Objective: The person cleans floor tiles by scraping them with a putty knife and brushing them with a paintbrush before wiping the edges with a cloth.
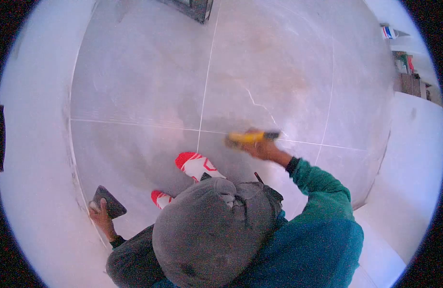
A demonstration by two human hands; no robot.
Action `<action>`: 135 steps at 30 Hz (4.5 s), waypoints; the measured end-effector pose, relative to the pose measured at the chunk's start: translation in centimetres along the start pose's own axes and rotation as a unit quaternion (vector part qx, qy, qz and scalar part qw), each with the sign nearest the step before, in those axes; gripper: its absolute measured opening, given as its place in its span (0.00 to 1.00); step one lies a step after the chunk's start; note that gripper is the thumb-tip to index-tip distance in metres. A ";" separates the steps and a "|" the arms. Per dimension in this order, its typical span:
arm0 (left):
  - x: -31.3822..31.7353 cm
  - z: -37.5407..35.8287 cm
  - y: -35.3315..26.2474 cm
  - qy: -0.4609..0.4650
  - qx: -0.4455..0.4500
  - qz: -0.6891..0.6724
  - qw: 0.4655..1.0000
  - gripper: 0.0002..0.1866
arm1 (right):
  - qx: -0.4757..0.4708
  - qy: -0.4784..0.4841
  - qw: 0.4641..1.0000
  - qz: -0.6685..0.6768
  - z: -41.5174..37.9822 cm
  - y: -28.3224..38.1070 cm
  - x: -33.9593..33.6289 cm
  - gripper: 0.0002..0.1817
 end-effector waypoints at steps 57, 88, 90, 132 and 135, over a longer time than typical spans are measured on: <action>7.8 38.9 -12.7 0.065 0.299 0.063 0.950 0.16 | -0.075 -0.022 0.990 -0.114 15.2 22.8 -19.3 0.06; 15.0 53.7 -34.9 0.024 0.410 0.085 0.908 0.18 | 0.061 0.031 0.997 0.028 18.5 18.5 -14.5 0.14; 17.3 55.5 -35.6 0.032 0.400 0.126 0.907 0.19 | 0.078 0.063 0.995 -0.007 17.7 17.3 -13.7 0.15; 27.7 29.9 -27.0 0.147 0.313 0.017 0.938 0.18 | 0.017 -0.034 0.987 0.156 19.8 19.3 -16.1 0.28; 28.0 27.1 -29.9 0.239 0.295 -0.006 0.925 0.17 | -0.081 -0.169 0.981 0.060 22.9 24.1 -18.9 0.27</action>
Point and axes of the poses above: each hand's wrist, its own z-axis towards the middle knuckle, its own x-axis out of the palm, y = z × x, the point moved 9 cm from there along z, towards the middle knuckle, and after that the axes turned 3 degrees about y, right-handed, at the moved point
